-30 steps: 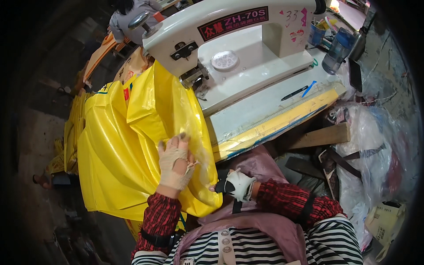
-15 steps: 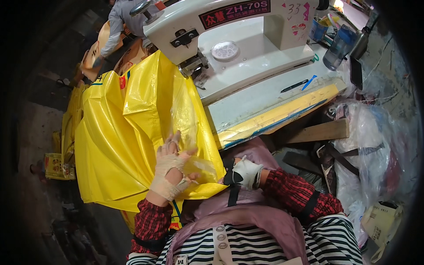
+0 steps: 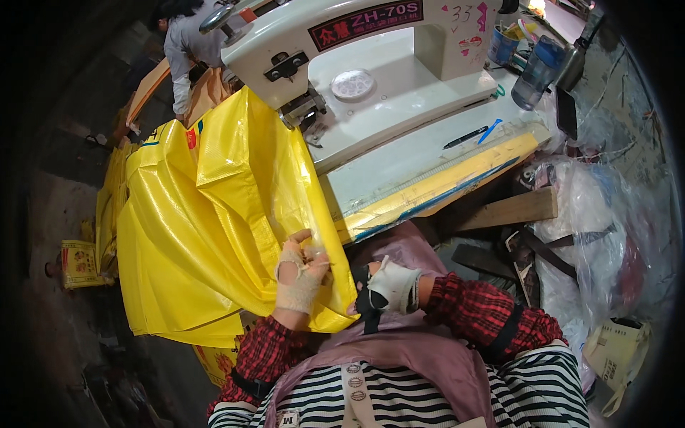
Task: The recorder is folding and preparing yellow plastic woven bags at a sewing station.
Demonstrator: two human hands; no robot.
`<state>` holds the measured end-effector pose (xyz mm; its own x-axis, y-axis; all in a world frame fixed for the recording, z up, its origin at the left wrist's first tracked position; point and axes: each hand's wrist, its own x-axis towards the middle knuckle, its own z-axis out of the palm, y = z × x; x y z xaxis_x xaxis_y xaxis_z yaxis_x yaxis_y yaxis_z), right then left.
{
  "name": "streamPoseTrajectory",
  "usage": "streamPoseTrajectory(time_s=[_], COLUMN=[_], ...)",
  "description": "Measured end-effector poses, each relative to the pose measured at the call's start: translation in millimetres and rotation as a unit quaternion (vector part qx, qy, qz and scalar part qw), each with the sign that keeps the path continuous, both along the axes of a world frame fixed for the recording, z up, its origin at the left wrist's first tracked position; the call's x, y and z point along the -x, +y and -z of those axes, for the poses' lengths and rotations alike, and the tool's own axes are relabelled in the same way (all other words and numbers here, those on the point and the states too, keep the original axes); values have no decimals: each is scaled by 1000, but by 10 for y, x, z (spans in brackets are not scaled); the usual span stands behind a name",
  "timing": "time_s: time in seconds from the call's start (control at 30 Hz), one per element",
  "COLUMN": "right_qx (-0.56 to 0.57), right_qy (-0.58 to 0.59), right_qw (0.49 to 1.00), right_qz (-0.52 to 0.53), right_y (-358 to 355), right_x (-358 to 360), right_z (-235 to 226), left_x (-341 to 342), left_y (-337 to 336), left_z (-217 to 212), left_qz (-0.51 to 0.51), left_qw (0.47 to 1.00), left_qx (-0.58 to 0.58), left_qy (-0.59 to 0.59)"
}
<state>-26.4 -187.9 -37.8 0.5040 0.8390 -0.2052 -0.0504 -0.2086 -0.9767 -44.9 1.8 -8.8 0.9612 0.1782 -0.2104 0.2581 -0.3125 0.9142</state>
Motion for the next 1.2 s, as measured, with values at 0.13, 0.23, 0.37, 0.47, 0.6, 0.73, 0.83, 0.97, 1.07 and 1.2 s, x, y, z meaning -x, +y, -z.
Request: streamPoseTrajectory(time_s=[0.13,0.23,0.37,0.47,0.6,0.73,0.83,0.97,1.07,1.2], right_qx=[17,14,-63,33,143,270,237,296,290,274], right_qy=[-47,-169,-495,-348,-249,-319,-303,-275,-335,-322], right_qw=[998,983,854,928,954,905,918,907,893,900], right_qz=[45,65,148,132,88,81,90,115,83,104], right_y=[-57,-32,1,44,220,325,311,451,672,915], right_x=[-12,-184,-403,-421,-454,-390,-341,-591,-965,-1485], right_z=[214,194,319,357,85,237,512,275,16,315], left_x=[79,96,89,89,191,259,257,-111,-644,-1254], left_y=[-106,-35,-41,-109,-185,-170,-126,-204,-120,97], left_z=[-102,7,74,-134,-397,-407,-296,-363,-655,-562], left_qz=[13,10,181,281,371,528,595,588,595,521], left_qw=[997,995,966,910,848,720,672,655,620,646], left_qx=[61,85,-151,-250,-356,-447,-436,-468,-510,-557], left_qy=[36,41,-104,-173,-129,-50,-69,-72,-35,-18])
